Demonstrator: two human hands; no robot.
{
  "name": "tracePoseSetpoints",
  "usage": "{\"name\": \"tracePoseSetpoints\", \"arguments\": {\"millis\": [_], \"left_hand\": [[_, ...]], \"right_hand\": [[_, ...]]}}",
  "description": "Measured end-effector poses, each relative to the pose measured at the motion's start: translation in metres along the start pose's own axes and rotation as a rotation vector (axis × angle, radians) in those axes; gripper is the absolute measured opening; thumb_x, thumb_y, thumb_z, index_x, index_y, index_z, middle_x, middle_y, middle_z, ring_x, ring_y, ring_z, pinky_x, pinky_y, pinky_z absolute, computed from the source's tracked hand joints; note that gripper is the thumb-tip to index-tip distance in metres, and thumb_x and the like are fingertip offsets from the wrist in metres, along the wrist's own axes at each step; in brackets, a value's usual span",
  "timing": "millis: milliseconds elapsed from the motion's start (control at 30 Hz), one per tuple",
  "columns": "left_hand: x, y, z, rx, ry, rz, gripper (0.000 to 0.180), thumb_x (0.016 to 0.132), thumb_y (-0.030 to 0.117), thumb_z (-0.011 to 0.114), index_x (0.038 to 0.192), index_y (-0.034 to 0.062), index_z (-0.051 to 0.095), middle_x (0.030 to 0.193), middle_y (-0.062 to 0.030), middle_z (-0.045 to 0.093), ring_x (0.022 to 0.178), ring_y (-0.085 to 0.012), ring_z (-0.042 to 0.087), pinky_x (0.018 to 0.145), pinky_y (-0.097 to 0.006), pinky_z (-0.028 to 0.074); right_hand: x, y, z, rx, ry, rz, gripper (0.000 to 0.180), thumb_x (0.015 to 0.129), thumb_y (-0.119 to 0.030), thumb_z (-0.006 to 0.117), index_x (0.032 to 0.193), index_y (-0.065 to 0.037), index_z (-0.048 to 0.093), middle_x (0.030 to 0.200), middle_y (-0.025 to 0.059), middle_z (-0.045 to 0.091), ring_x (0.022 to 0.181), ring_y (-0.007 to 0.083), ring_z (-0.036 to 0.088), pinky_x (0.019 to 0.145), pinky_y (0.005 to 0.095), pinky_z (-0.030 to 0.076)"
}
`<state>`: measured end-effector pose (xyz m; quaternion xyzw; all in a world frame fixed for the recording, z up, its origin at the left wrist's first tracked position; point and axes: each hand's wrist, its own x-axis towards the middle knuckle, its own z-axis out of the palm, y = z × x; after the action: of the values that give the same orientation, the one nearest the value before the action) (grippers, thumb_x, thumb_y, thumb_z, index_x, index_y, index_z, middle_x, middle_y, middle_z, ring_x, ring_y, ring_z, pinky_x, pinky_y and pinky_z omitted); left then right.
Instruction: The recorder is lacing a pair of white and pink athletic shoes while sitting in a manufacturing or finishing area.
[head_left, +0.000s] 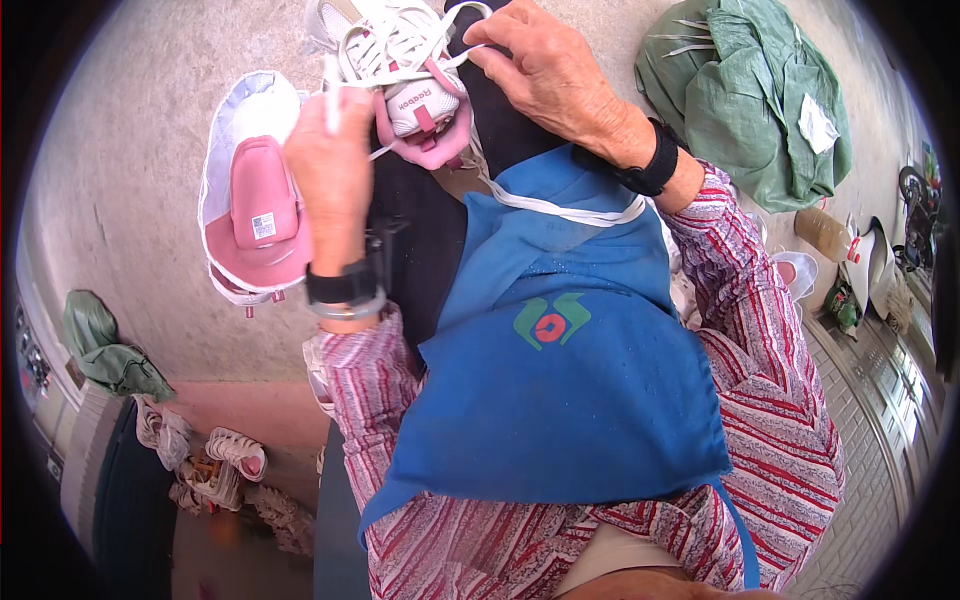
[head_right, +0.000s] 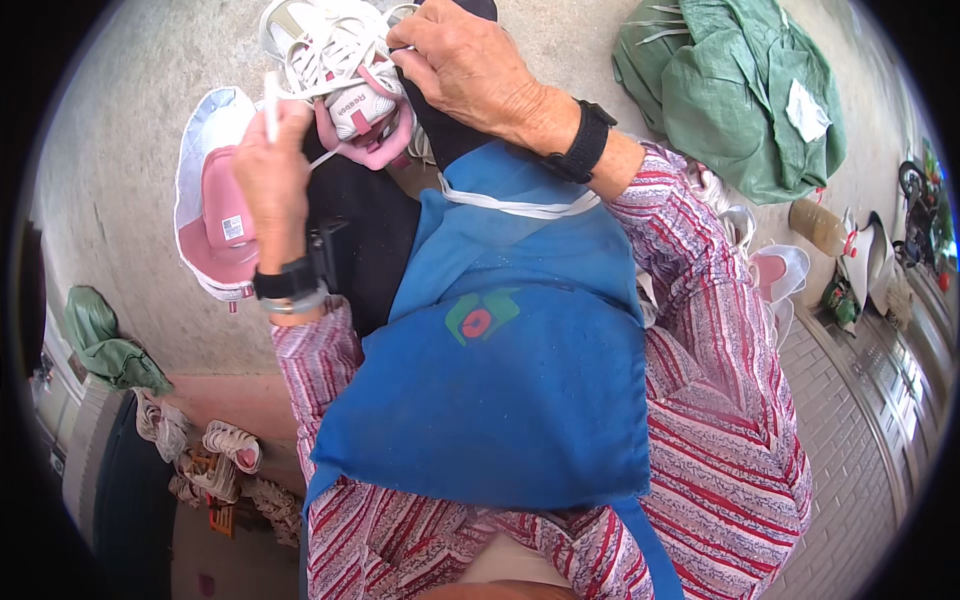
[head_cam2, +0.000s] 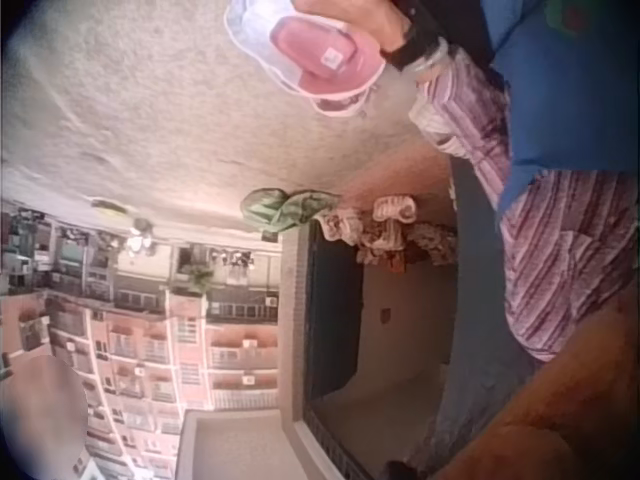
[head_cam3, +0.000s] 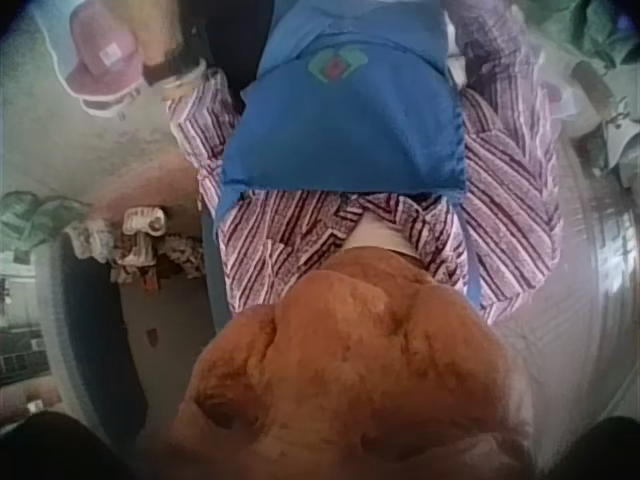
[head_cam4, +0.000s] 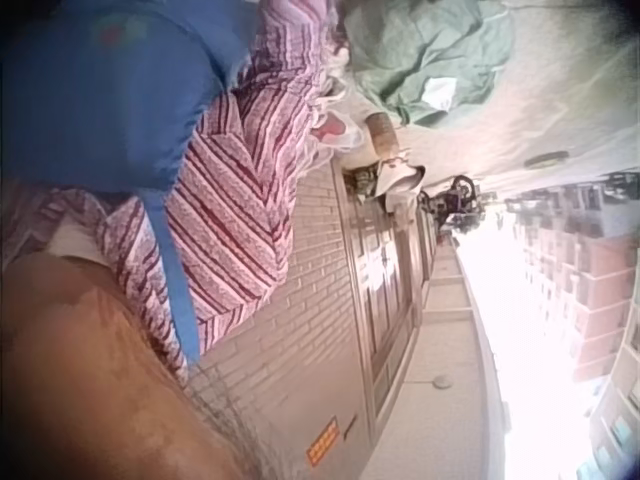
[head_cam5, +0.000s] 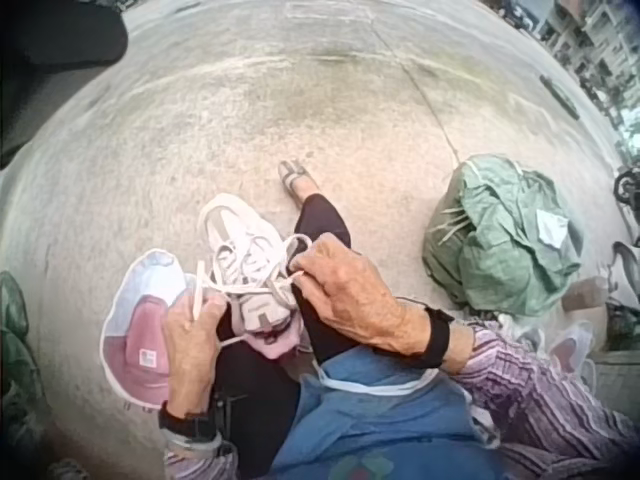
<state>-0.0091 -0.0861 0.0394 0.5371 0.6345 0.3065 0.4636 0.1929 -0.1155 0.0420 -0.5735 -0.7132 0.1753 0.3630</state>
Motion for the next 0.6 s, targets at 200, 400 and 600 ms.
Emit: {"name": "tracePoseSetpoints", "arguments": {"millis": [200,400,600], "left_hand": [[0.014,0.004,-0.002,-0.141,-0.142,-0.155,0.019,0.089,0.022,0.058,0.095,0.0035,0.058,0.060,0.0081,0.038,0.043,0.0000,0.027,0.037,-0.017,0.019],[-0.007,0.000,-0.018,-0.286,-0.235,-0.256,0.026,0.094,0.023,0.048,0.095,-0.0008,0.059,0.069,0.0013,0.048,0.052,-0.0024,0.038,0.044,-0.017,0.030],[-0.014,-0.015,-0.008,0.404,0.045,0.403,0.034,0.095,0.030,0.045,0.099,0.0051,0.067,0.090,-0.0037,0.061,0.079,-0.0118,0.053,0.074,-0.027,0.044]], "right_hand": [[-0.004,-0.010,0.026,-0.185,-0.268,-0.095,0.009,0.082,-0.017,0.060,0.087,-0.010,0.062,0.083,0.0087,0.053,0.067,0.0275,0.060,0.055,0.0351,0.048],[0.007,-0.005,0.026,-0.280,-0.170,-0.056,0.015,0.075,-0.011,0.061,0.089,-0.006,0.058,0.082,0.0130,0.057,0.064,0.0316,0.063,0.055,0.0385,0.052],[0.031,0.004,-0.006,0.068,-0.165,0.178,0.031,0.081,-0.016,0.062,0.109,-0.003,0.059,0.086,0.0205,0.058,0.087,0.0288,0.058,0.073,0.0362,0.047]]}}
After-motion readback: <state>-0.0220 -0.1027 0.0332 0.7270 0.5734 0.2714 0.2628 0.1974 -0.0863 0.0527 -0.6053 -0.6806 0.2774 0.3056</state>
